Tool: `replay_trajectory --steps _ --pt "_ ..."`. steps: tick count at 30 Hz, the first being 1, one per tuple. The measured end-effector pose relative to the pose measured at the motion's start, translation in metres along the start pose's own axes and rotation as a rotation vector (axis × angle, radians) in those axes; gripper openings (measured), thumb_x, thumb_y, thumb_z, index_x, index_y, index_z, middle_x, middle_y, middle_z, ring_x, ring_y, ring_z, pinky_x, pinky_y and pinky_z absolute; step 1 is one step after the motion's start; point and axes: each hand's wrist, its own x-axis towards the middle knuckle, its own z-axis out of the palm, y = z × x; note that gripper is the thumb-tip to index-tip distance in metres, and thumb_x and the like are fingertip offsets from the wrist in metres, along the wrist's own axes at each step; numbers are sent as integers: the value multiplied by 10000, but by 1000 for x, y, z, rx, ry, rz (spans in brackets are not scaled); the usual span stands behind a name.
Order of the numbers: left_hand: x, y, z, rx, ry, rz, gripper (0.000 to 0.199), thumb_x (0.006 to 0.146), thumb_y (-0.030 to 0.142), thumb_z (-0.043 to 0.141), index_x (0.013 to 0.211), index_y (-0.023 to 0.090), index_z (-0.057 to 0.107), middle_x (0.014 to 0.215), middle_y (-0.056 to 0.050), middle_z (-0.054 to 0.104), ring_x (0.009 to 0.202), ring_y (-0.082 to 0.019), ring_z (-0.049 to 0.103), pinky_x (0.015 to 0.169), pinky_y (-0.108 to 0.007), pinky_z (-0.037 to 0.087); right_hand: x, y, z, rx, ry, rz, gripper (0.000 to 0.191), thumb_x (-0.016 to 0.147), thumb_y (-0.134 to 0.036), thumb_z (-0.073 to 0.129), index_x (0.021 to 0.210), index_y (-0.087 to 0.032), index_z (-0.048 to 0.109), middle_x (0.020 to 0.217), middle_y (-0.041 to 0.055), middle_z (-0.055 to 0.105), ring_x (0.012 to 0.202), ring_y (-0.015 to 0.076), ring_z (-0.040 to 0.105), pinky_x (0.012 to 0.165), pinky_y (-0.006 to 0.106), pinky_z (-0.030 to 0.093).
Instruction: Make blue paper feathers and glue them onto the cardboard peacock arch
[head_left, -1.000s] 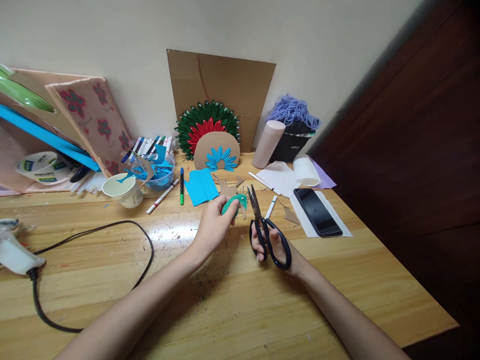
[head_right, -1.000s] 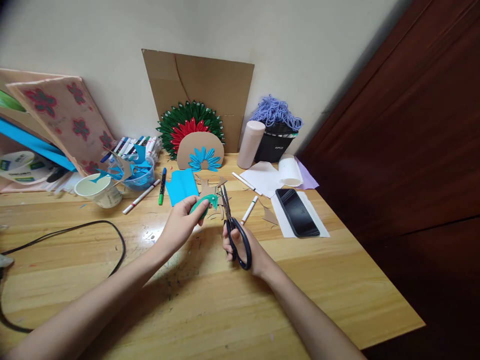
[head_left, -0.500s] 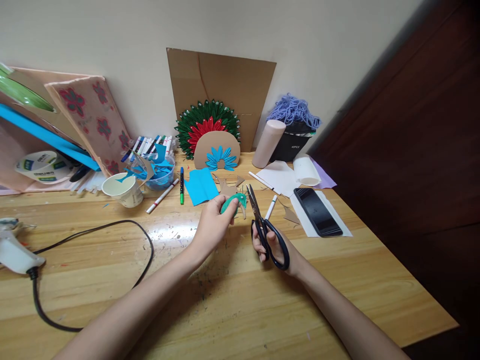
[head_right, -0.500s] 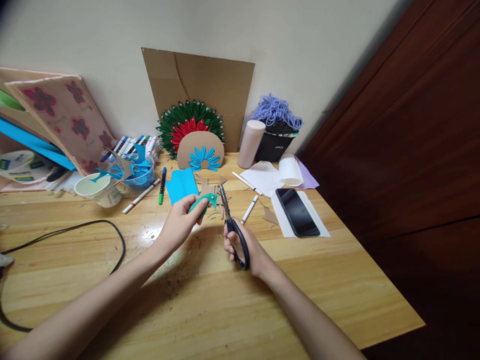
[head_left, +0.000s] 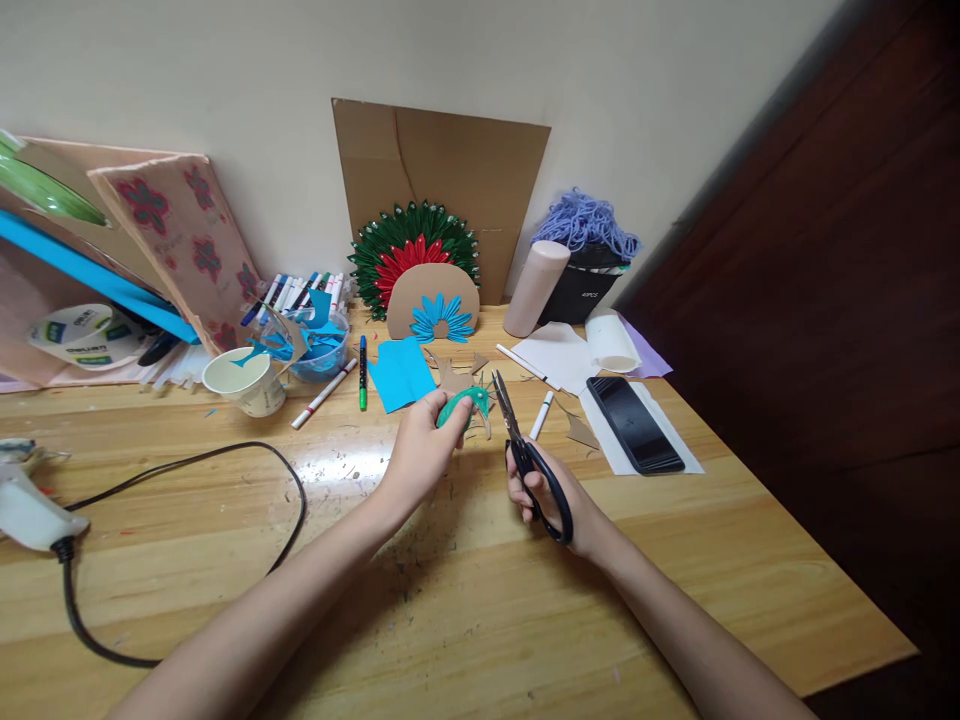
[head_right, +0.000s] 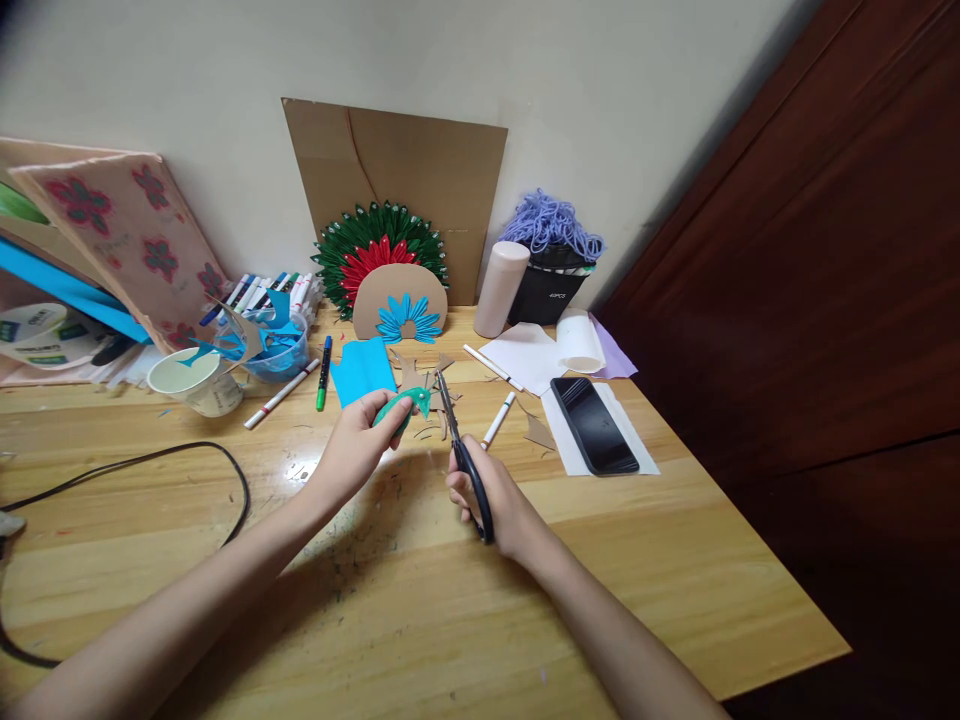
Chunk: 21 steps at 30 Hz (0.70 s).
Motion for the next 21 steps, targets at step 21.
replay_trajectory --steps 21 --pt "11 -2 -13 16 20 -5 316 799 447 514 706 164 621 574 26 486 514 -108 384 507 -235 282 2 -4 -2 -20 -84 -36 772 555 -886 348 855 -186 477 551 -45 463 455 99 461 504 267 443"
